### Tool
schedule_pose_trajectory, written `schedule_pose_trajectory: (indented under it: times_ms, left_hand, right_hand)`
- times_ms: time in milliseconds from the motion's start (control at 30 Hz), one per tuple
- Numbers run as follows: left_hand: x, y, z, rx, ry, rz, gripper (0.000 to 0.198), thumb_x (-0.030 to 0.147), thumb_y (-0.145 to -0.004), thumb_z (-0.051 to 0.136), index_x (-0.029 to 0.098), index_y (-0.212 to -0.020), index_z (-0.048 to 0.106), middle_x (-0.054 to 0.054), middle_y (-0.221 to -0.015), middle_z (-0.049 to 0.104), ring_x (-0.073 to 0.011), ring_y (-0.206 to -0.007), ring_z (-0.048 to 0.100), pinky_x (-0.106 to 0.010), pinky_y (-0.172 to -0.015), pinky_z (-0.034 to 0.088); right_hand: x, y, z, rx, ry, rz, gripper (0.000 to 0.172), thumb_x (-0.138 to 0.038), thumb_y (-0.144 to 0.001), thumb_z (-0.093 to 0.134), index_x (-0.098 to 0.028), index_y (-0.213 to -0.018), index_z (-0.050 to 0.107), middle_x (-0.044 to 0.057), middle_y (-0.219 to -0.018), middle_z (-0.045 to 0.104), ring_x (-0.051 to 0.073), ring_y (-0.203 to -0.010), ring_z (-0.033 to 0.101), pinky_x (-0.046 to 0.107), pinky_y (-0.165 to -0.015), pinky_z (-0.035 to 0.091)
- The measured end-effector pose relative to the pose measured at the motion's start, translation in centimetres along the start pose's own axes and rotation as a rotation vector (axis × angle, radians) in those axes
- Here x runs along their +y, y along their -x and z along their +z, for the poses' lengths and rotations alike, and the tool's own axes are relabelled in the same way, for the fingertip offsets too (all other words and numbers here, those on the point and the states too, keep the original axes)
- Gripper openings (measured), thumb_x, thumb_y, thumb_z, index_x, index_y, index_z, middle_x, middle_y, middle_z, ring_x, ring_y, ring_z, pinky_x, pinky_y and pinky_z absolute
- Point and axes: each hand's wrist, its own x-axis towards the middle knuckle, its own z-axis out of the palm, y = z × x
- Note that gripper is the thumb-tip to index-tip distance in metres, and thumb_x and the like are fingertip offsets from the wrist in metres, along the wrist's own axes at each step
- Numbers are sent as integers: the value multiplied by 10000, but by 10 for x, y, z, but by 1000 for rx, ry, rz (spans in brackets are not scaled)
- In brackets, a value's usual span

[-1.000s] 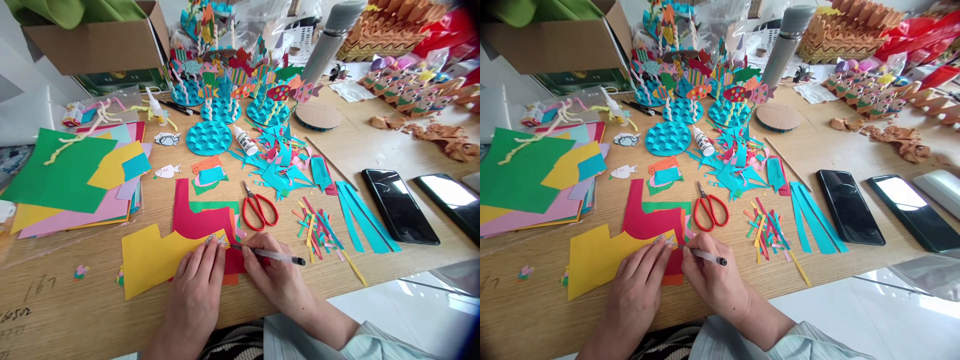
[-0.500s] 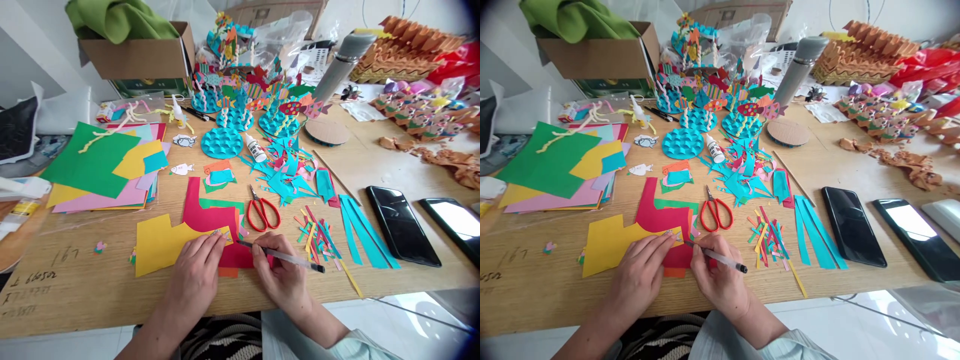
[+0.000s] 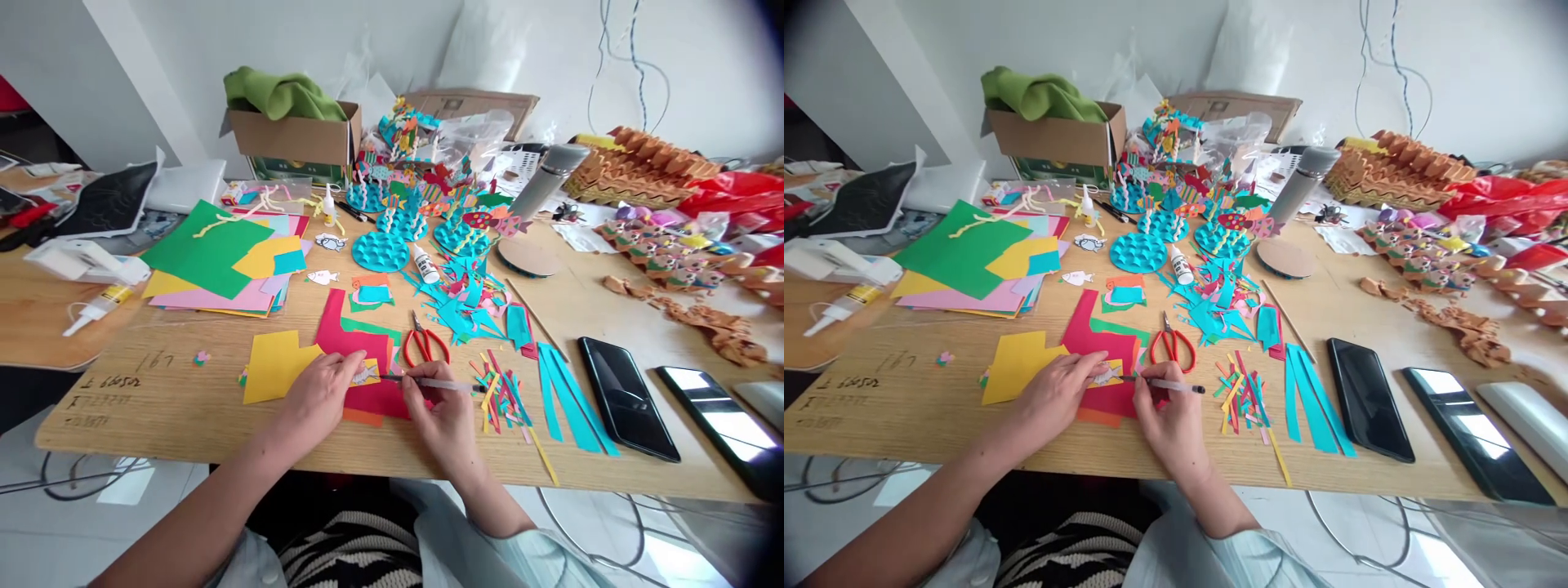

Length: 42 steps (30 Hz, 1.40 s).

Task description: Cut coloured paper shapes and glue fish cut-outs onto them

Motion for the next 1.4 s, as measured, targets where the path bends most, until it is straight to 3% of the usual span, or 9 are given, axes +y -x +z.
schedule_pose_trajectory:
  times_ms: [133, 300, 533, 733, 1133, 1400]
  left_hand:
    - [-2, -3, -4, -36, 43, 1, 491, -70, -794, 403, 168, -1202, 535, -76, -993, 722, -192, -1001, 652, -334, -843, 540]
    - [-3, -7, -9, -81, 43, -1, 464, -65, -799, 432, 155, -1190, 549, -89, -1004, 712, -190, -974, 658, -321, -837, 532]
    - [-6, -11, -10, -97, 49, -49, 371, -5, -846, 446, 179, -1128, 602, -84, -978, 701, -181, -934, 665, -285, -786, 525]
    - [-11, -16, -10, -135, 121, -68, 335, 29, -853, 459, 164, -1112, 623, -78, -956, 707, -191, -912, 672, -311, -834, 516]
    - [-10, -16, -12, -158, 150, -71, 376, -26, -785, 456, 188, -1028, 647, -57, -933, 694, -175, -907, 669, -270, -818, 513]
    - [-8, -17, -14, -156, 137, -68, 313, 9, -812, 466, 184, -989, 655, -58, -909, 686, -169, -890, 672, -267, -821, 516]
  right_hand:
    - [-11, -6, 1, -78, -28, 66, 116, -268, -873, 546, -182, -796, 555, -19, -629, 552, 92, -496, 505, 201, -453, 384]
    - [-21, -10, 16, -79, -12, -12, 123, -220, -854, 527, -193, -734, 514, -46, -579, 492, 81, -463, 448, 198, -439, 340]
    - [-12, -5, 33, -81, 51, -163, 102, -188, -851, 520, -193, -749, 506, -46, -582, 496, 76, -451, 453, 188, -421, 341]
    - [-3, -2, 37, -93, 163, -268, 79, -166, -864, 519, -193, -790, 520, -35, -625, 515, 83, -485, 475, 200, -455, 372]
    - [-2, -4, 39, -117, 223, -293, 81, -181, -881, 509, -193, -800, 513, -25, -637, 517, 100, -505, 501, 220, -473, 393]
    - [0, -3, 39, -121, 255, -290, 71, -179, -872, 509, -199, -806, 524, -14, -652, 549, 121, -559, 544, 225, -499, 411]
